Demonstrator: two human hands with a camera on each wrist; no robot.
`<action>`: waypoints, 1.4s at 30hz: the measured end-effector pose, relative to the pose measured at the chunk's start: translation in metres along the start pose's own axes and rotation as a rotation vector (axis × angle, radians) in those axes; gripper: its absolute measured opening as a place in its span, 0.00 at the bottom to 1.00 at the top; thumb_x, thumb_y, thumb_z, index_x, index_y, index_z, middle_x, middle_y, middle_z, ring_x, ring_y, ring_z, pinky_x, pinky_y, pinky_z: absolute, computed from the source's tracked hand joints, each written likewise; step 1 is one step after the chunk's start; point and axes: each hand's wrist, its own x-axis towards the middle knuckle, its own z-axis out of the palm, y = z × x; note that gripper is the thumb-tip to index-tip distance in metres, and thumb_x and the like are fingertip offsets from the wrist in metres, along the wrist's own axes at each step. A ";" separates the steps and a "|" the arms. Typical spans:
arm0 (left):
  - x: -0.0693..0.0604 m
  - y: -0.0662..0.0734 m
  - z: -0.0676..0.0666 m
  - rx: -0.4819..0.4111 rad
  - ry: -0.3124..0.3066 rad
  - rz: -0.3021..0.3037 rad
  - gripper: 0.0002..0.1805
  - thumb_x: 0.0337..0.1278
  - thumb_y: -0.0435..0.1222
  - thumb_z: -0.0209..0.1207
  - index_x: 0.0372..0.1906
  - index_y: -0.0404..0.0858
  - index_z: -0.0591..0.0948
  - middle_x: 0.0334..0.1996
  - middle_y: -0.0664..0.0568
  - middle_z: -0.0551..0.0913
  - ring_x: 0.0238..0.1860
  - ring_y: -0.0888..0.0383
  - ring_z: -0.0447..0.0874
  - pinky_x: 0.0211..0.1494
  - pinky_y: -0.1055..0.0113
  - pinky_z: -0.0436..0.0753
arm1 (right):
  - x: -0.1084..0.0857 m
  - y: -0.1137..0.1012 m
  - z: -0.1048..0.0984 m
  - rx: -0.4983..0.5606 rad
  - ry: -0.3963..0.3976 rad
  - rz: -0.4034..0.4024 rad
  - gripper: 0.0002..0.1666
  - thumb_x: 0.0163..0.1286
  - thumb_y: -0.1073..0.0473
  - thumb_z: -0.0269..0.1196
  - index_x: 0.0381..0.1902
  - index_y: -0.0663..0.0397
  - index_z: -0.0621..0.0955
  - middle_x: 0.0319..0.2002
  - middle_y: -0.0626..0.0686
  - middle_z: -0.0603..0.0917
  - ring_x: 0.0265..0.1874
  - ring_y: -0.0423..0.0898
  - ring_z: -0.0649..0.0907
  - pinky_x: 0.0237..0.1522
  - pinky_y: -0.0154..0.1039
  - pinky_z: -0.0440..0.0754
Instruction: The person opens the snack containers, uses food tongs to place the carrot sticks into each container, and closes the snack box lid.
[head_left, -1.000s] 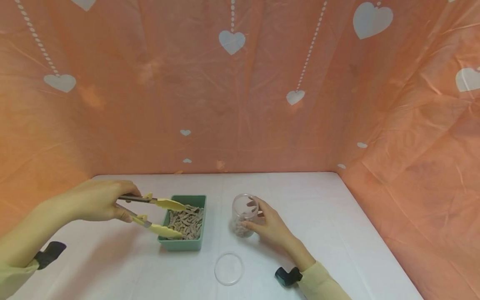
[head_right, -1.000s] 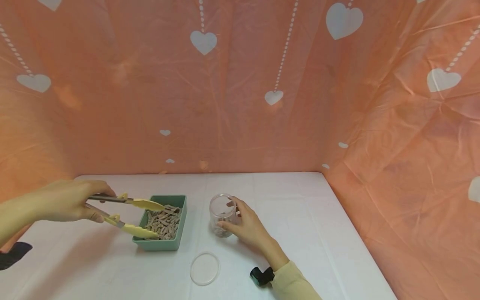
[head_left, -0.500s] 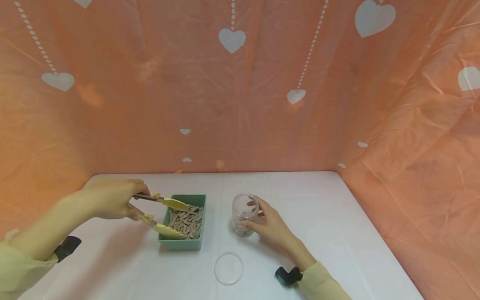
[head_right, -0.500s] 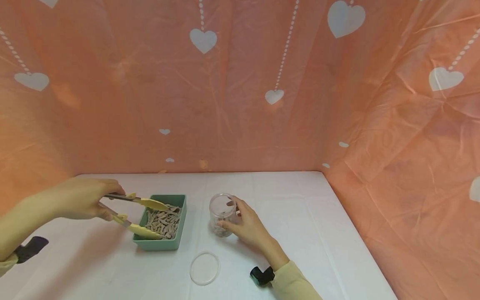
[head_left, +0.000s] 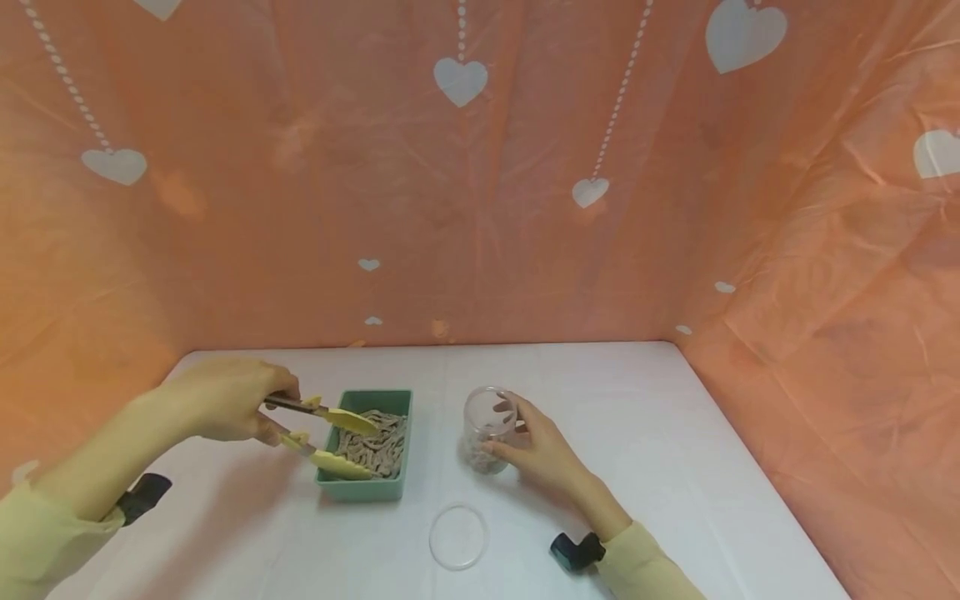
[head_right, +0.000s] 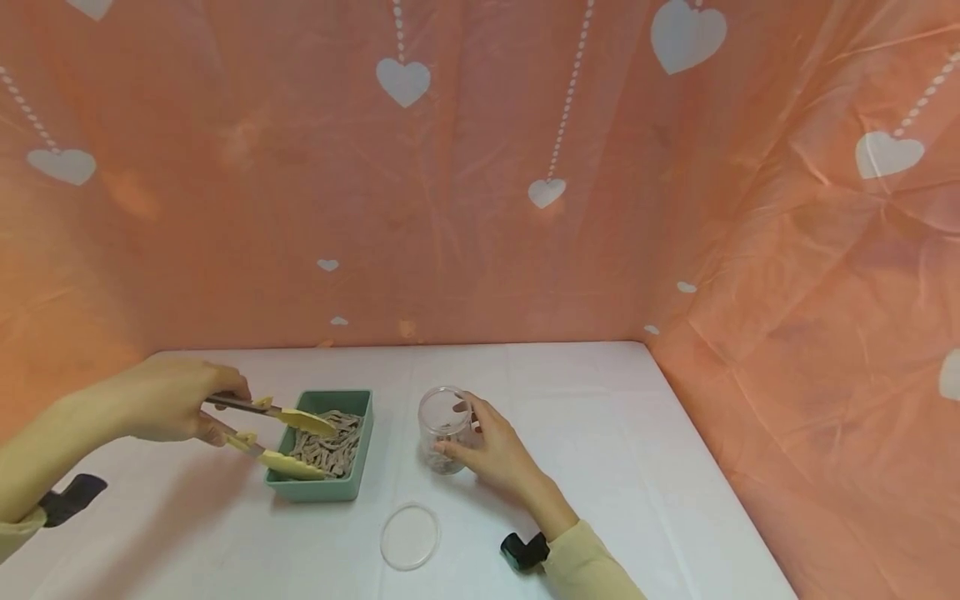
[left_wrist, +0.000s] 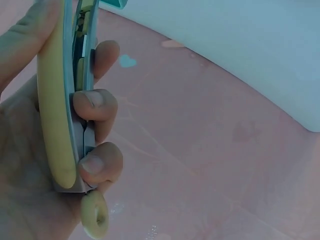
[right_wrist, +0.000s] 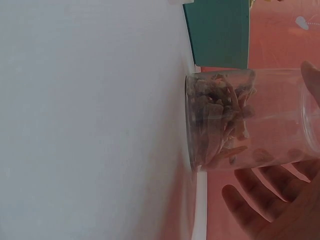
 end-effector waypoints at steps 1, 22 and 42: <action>-0.001 0.000 0.001 0.002 0.006 0.004 0.20 0.40 0.46 0.81 0.40 0.52 0.86 0.35 0.67 0.83 0.34 0.64 0.78 0.37 0.57 0.78 | 0.000 0.000 0.000 -0.002 0.001 0.001 0.45 0.66 0.51 0.75 0.75 0.57 0.69 0.62 0.55 0.81 0.58 0.54 0.82 0.59 0.54 0.79; -0.012 -0.006 0.005 0.052 0.147 0.114 0.14 0.45 0.51 0.78 0.33 0.61 0.82 0.28 0.75 0.77 0.27 0.72 0.71 0.30 0.64 0.71 | -0.001 0.001 0.000 0.005 0.013 0.017 0.46 0.65 0.50 0.76 0.75 0.57 0.69 0.61 0.54 0.82 0.57 0.53 0.82 0.59 0.54 0.79; -0.021 -0.012 0.007 0.011 0.177 0.081 0.11 0.49 0.51 0.76 0.34 0.62 0.83 0.27 0.77 0.76 0.27 0.72 0.69 0.31 0.64 0.70 | 0.000 0.001 0.001 -0.002 -0.005 -0.011 0.46 0.67 0.48 0.74 0.76 0.58 0.68 0.62 0.55 0.81 0.59 0.53 0.81 0.59 0.55 0.79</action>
